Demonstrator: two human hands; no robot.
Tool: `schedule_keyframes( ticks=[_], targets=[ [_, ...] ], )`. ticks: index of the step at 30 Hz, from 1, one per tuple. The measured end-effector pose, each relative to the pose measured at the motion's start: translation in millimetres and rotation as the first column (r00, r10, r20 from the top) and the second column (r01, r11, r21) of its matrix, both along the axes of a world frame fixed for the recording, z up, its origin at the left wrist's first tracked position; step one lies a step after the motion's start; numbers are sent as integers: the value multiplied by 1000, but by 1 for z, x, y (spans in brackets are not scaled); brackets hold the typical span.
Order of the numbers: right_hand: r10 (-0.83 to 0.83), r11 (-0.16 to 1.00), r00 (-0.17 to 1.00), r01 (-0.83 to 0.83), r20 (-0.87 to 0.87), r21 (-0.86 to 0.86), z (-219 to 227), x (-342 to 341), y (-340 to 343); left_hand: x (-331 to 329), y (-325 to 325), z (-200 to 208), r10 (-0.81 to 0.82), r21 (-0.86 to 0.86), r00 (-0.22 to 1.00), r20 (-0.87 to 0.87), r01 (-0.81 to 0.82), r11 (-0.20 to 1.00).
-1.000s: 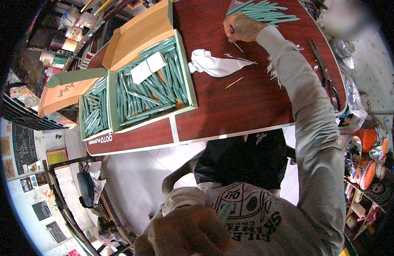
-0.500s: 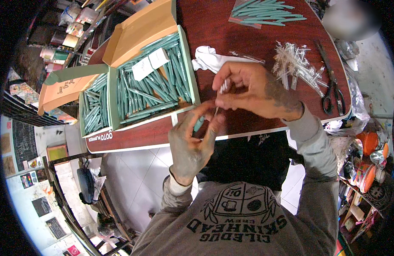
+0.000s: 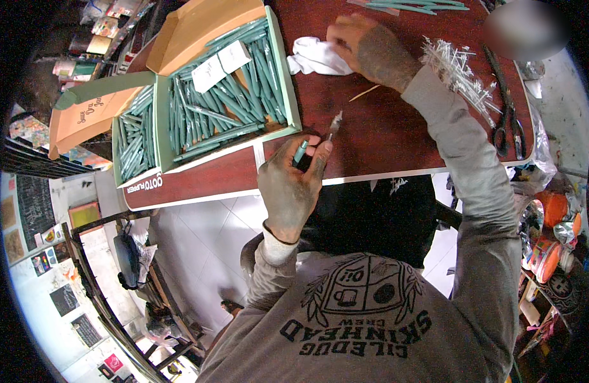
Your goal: The person applies clear adhesive wraps to green pen bodies, using a small wooden stick to smooth the edges and handling the pens individually from a storage box.
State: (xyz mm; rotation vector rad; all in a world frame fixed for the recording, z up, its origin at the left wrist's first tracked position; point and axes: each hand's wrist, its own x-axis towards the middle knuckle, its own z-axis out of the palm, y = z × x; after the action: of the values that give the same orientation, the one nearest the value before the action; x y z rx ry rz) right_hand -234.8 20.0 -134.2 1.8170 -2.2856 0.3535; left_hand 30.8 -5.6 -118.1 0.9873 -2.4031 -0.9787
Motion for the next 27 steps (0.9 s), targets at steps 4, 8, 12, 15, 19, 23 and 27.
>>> schedule_keyframes(
  ticks=[4, 8, 12, 15, 19, 23, 27],
  targets=[
    [270, 787, 947, -113, 175, -607, 41, -11, 13, 14, -3, -4, -32, -140, 997, -66, 23, 990],
    [407, 599, 909, -187, 95, -778, 70, -36, 28, 21, -18, -4, -208, -174, 974, -88, 190, 966],
    [329, 683, 856, 76, 399, -726, 90, -38, 72, 26, -35, -4, -437, -240, 899, 9, 426, 872],
    [308, 732, 747, 209, 589, -648, 90, -22, 114, 31, -34, -4, -476, -317, 871, 120, 488, 813],
    [274, 784, 572, 333, 773, -524, 93, 17, 169, 40, -28, -7, -521, -419, 836, 170, 540, 730],
    [246, 805, 405, 421, 881, -418, 100, 64, 211, 60, -42, -20, -634, -391, 772, 58, 602, 697],
    [248, 810, 275, 467, 929, -354, 99, 98, 227, 56, -50, -3, -613, -230, 778, -136, 577, 783]
  ],
)
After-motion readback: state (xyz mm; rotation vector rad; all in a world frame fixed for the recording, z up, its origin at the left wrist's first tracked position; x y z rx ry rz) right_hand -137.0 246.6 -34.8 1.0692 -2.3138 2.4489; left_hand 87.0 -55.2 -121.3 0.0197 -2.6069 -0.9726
